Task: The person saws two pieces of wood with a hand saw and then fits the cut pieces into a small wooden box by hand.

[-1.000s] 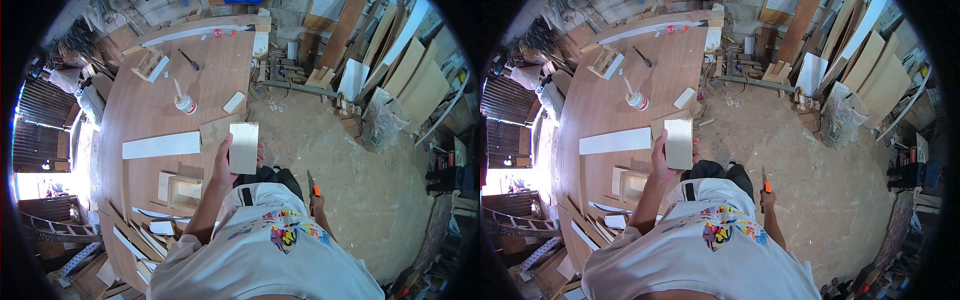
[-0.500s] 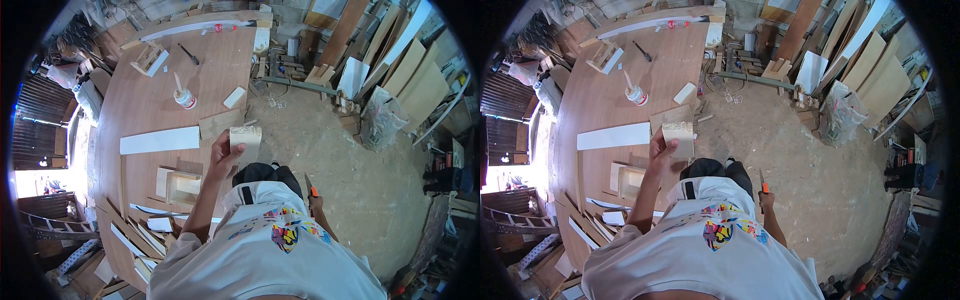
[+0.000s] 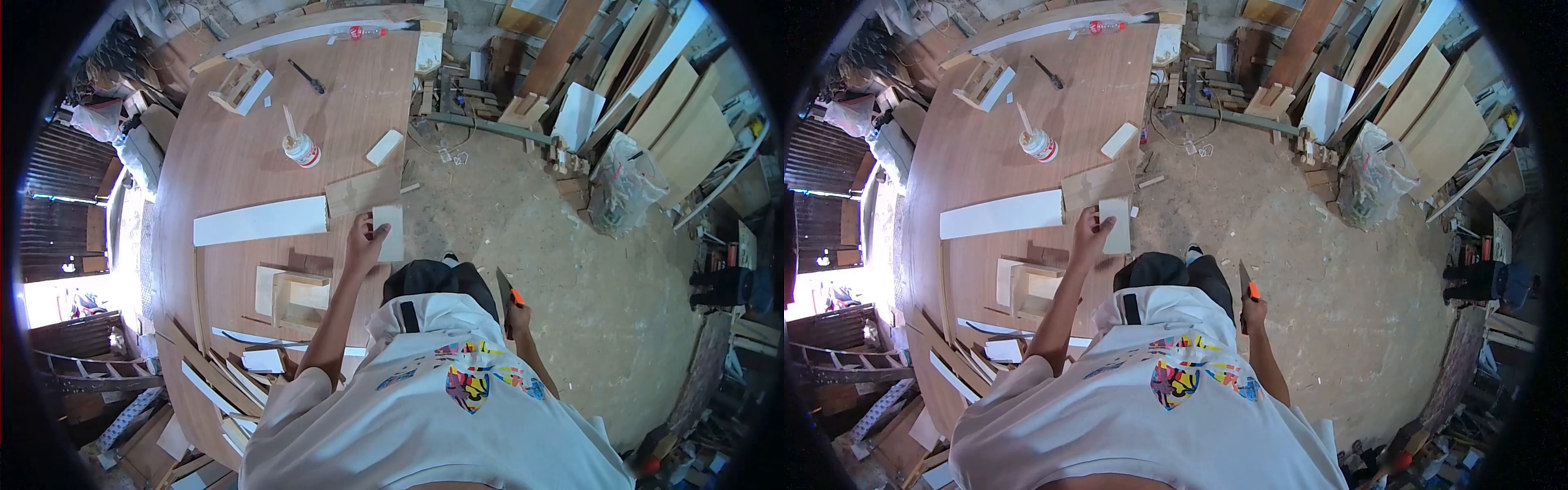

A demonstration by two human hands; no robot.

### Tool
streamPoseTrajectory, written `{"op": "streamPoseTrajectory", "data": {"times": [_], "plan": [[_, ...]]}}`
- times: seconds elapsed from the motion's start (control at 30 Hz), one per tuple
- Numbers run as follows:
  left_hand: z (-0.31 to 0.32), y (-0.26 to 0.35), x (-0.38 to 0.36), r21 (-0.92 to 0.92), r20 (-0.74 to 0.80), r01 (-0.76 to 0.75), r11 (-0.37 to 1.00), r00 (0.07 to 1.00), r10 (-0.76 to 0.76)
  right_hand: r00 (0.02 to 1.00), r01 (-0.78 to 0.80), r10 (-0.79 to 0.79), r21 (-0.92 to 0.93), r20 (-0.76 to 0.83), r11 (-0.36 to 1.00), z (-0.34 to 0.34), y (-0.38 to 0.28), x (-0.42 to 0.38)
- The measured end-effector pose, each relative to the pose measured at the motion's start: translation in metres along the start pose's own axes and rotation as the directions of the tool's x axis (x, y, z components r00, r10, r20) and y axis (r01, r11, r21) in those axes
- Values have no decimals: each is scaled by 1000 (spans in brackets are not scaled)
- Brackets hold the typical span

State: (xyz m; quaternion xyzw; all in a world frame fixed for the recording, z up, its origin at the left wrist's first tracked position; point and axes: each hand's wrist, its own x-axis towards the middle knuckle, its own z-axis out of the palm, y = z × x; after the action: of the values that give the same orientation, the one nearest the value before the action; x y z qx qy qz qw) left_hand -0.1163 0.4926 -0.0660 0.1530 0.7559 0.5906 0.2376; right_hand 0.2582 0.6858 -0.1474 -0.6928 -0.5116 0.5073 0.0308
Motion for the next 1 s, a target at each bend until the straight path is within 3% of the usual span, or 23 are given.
{"op": "streamPoseTrajectory", "data": {"times": [0.1,0.23,0.4,0.53,0.7,0.73,0.83,1.0], "plan": [[-8,-91,3,134,7,-12,991,1000,11,999,14,-12,50,-36,999,5,-19,-9],[-6,-134,-11,186,68,21,982,997,-34,994,102,-103,29,38,994,6,-30,-12],[1,-121,-28,453,116,-57,890,993,4,980,187,-185,-15,77,982,14,-73,-35],[8,-112,-33,630,60,-103,770,995,84,954,134,-175,176,242,975,25,-108,-63],[16,-110,-21,666,116,-187,722,982,148,870,83,-216,300,443,950,48,-132,-94],[17,-113,-17,688,122,-198,698,980,158,844,176,-278,253,459,951,54,-128,-95],[20,-114,-13,652,112,-237,720,970,218,845,232,-304,211,440,950,68,-146,-125],[21,-129,-14,665,239,-355,657,934,264,852,-8,-220,432,475,902,88,-171,-170]]}}
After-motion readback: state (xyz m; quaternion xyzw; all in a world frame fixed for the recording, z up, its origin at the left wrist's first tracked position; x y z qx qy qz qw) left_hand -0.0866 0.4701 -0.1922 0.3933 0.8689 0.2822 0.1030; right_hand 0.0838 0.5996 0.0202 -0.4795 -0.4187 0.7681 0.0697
